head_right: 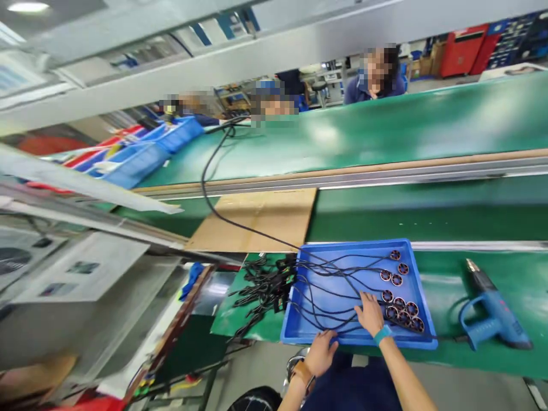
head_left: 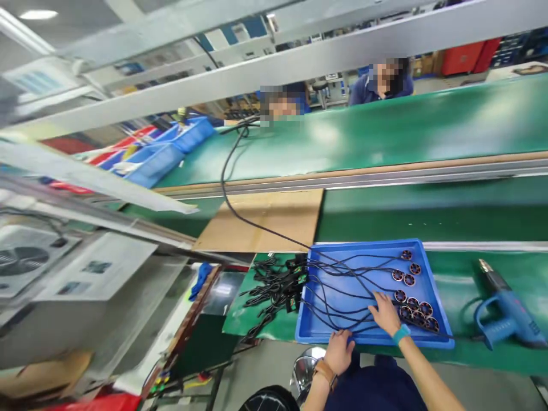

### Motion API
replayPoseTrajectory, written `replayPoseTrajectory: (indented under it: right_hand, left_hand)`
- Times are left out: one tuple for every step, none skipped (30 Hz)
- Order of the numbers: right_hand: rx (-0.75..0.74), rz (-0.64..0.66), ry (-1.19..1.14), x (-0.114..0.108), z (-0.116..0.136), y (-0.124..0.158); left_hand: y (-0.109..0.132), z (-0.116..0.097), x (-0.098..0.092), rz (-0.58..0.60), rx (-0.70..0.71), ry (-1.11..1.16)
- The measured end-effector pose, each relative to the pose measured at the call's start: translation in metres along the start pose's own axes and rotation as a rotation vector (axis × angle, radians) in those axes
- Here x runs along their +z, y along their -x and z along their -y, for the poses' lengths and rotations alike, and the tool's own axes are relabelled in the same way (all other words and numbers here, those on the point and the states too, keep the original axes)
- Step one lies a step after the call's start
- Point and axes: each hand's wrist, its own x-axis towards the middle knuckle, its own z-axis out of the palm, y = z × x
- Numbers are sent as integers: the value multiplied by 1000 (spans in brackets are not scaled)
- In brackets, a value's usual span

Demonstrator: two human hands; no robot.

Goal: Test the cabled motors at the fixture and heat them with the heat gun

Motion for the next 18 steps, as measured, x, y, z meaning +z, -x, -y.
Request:
replayPoseTrajectory:
  right_hand:
    - [46, -2, 99, 10, 7, -5]
    - [90, -5, 176, 17, 13, -9]
    - [115, -8, 219, 23, 15, -10]
    - [110, -9, 227, 25, 16, -11]
    - [69, -1, 200, 26, 13, -10]
    - [0, 13, 143, 23, 7, -8]
    - [-80, 22, 69, 19, -1, -5]
    - [-148, 7, -7, 11, -13, -1]
    - [-188, -46, -74, 1, -27, 5]
    - [-185, -146, -120, -11, -44, 13]
    - [-129, -292, -136, -24, -63, 22]
    - [-20, -471, -123, -38, -83, 32]
    - [130, -655, -87, -53, -105, 44]
    - [306, -822, -41, -66, -128, 57]
    - [491, -961, 2, -78, -150, 70]
    - [674, -1058, 25, -87, -171, 81]
    - [839, -1098, 15, -94, -191, 90]
    - [962, -1078, -40, -99, -209, 96]
  left_hand:
    - [2, 1, 0, -18, -4, 23]
    - [3, 2, 0, -35, -9, 44]
    - [5, 4, 0, -51, -14, 62]
    - [7, 6, 0, -65, -19, 80]
    - [8, 9, 1, -79, -25, 101]
    - [8, 13, 1, -95, -29, 128]
    - [8, 17, 2, -111, -32, 159]
    - [7, 21, 2, -127, -31, 192]
    - [5, 25, 3, -145, -29, 228]
    - [3, 30, 3, -161, -27, 262]
    - [0, 34, 2, -180, -26, 292]
    - [-3, 37, 2, -202, -28, 322]
    - [-7, 40, 1, -227, -31, 355]
    - [-11, 42, -1, -259, -34, 391]
    - [-16, 42, -2, -287, -35, 428]
    - [-20, 41, -5, -308, -33, 463]
    - [-25, 38, -7, -316, -27, 496]
    - [-29, 33, -10, -310, -20, 520]
